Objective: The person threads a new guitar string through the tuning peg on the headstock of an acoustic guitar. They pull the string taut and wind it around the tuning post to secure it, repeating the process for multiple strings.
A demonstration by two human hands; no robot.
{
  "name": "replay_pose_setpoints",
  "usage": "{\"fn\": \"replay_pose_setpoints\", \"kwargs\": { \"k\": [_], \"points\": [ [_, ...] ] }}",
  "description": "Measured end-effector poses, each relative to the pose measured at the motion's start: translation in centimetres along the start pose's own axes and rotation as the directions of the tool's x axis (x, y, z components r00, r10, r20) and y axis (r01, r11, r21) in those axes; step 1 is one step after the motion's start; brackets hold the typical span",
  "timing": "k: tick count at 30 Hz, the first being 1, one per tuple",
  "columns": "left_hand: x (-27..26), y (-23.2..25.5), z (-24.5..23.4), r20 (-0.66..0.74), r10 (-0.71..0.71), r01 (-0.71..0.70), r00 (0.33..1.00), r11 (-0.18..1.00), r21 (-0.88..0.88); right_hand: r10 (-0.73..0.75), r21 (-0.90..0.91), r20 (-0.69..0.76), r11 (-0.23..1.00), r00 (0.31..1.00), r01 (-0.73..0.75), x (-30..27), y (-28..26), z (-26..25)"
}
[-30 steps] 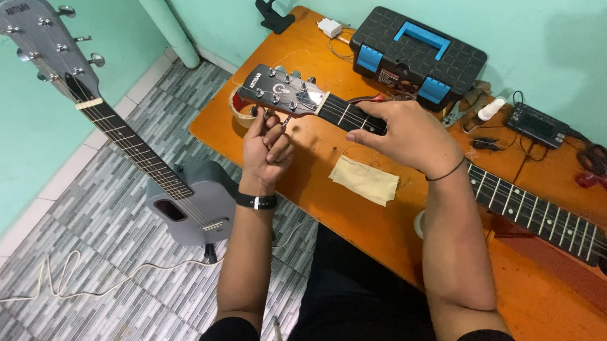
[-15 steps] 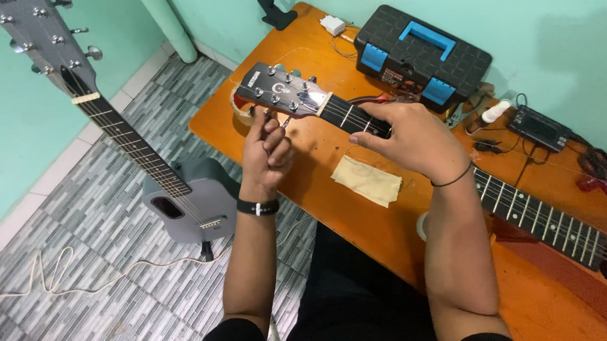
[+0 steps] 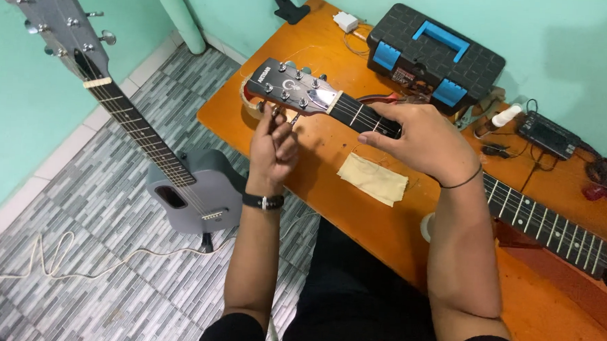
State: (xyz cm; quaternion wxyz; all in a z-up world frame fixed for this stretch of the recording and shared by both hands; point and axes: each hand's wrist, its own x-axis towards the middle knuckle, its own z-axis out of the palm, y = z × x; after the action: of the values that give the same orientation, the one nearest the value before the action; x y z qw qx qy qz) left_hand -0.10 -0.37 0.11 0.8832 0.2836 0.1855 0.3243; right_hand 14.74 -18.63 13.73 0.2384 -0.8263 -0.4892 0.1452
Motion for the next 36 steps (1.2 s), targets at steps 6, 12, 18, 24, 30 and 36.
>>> {"fn": "replay_pose_setpoints", "kwargs": {
  "k": [6,12,18,24,30,36],
  "points": [
    [2.1,-1.7,-2.3,-0.019,0.462,-0.344,0.887,0.686,0.641,-0.006,-0.017,-0.009,1.0,1.0,0.006,-0.2,0.1,-0.2],
    [-0.4,-0.6,0.1,0.128,0.658,-0.347,0.742,0.214,0.913,0.028,-0.026,-0.017,0.999,0.999,-0.029,-0.1,-0.5,-0.1],
    [1.3,-0.7,-0.8,-0.087,-0.008,0.013,0.996,0.998,0.057,0.02,-0.028,0.0,0.999,1.0,-0.02,0.0,-0.2,0.0],
    [0.4,-0.5,-0.8,0.308,0.67,-0.282,0.675,-0.152,0.947,0.022,-0.026,-0.027,0.999,0.999,-0.023,-0.2,-0.5,-0.2],
    [1.5,-0.8,-0.4,-0.06,-0.012,0.014,0.998,1.0,0.023,0.012,-0.03,-0.017,0.999,1.0,-0.012,-0.1,-0.1,0.0],
    [0.0,-0.1,-0.3,0.327,0.658,-0.287,0.678,-0.173,0.942,-0.005,-0.019,-0.036,1.0,0.999,0.004,-0.4,-0.1,-0.4]
  ]
}}
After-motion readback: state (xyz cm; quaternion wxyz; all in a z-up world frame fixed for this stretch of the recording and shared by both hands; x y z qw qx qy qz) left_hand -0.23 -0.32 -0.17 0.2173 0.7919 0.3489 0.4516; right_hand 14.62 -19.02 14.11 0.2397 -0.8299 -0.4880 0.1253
